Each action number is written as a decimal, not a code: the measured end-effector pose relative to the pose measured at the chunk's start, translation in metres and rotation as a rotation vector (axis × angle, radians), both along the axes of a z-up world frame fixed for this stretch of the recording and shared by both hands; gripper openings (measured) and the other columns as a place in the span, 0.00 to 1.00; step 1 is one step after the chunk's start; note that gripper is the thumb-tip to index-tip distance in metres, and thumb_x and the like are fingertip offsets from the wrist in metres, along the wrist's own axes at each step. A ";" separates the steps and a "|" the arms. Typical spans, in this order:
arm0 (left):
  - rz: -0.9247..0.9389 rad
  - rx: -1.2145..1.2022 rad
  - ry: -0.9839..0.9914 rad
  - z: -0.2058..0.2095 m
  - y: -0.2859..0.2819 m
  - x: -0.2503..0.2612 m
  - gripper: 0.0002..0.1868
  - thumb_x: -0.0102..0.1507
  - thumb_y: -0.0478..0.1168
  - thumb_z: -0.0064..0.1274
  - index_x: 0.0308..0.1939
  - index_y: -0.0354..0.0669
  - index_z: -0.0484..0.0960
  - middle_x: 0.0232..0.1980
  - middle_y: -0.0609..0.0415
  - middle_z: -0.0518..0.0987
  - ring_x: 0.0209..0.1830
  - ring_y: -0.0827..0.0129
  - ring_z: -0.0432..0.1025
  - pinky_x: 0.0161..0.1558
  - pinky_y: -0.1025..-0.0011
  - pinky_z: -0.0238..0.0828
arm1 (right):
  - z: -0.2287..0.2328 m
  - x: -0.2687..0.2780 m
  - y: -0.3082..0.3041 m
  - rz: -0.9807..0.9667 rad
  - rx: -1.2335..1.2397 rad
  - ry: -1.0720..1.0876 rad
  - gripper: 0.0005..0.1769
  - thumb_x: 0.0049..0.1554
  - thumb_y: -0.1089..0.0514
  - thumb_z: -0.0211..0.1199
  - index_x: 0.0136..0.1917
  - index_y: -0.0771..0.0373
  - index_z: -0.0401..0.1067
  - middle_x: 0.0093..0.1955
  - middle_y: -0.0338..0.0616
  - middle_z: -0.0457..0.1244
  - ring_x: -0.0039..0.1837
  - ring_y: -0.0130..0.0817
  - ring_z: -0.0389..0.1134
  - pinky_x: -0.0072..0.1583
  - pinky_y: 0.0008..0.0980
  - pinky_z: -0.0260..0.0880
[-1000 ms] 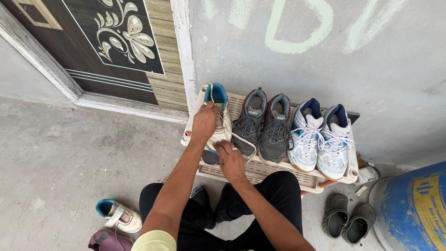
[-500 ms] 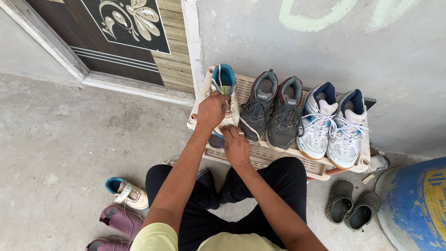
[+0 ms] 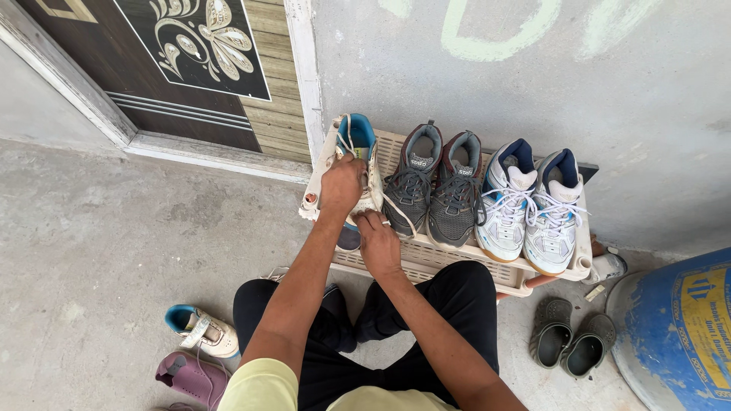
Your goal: The person sits on the floor and laces a white sneaker placed on a small plastic shoe rack. They thread the laces through the eyelets, pull them tight, and tie a knot, repeating the process to secure the shoe.
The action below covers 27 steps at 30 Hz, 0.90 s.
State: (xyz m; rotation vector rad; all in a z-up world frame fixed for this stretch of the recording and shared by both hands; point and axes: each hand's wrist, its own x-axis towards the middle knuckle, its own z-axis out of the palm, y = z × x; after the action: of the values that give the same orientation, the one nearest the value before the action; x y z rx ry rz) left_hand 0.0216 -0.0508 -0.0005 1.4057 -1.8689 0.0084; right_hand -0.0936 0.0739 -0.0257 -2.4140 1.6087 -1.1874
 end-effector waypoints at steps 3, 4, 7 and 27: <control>0.148 -0.127 0.087 0.028 -0.014 0.014 0.04 0.61 0.33 0.54 0.37 0.44 0.84 0.41 0.50 0.79 0.40 0.51 0.75 0.40 0.56 0.74 | -0.002 -0.002 0.004 0.001 -0.023 -0.012 0.18 0.53 0.69 0.61 0.58 0.58 0.74 0.59 0.42 0.66 0.61 0.45 0.69 0.56 0.41 0.73; 0.211 -0.134 0.117 0.040 -0.021 0.021 0.04 0.62 0.33 0.54 0.37 0.44 0.84 0.40 0.49 0.79 0.40 0.51 0.75 0.40 0.56 0.74 | -0.002 -0.003 0.005 0.005 -0.030 -0.015 0.19 0.53 0.69 0.61 0.58 0.58 0.74 0.59 0.42 0.66 0.61 0.46 0.69 0.57 0.41 0.73; 0.282 -0.156 0.154 0.076 -0.037 0.051 0.02 0.64 0.34 0.56 0.39 0.44 0.84 0.41 0.50 0.79 0.41 0.53 0.76 0.39 0.57 0.74 | -0.001 -0.004 0.008 0.006 0.026 -0.047 0.21 0.51 0.70 0.62 0.58 0.58 0.75 0.59 0.42 0.66 0.62 0.46 0.69 0.57 0.42 0.73; -0.131 0.213 -0.038 0.005 -0.001 0.013 0.07 0.58 0.40 0.61 0.40 0.50 0.88 0.40 0.50 0.85 0.40 0.53 0.79 0.43 0.57 0.75 | -0.041 0.004 -0.013 -0.093 1.182 -1.380 0.42 0.54 0.24 0.57 0.56 0.66 0.71 0.46 0.46 0.72 0.47 0.33 0.76 0.45 0.29 0.75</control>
State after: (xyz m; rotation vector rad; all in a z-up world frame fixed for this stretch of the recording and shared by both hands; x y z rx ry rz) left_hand 0.0344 -0.0521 0.0043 1.4283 -2.0384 -0.2365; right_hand -0.0900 0.0607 -0.0665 -0.4998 1.2043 -0.9633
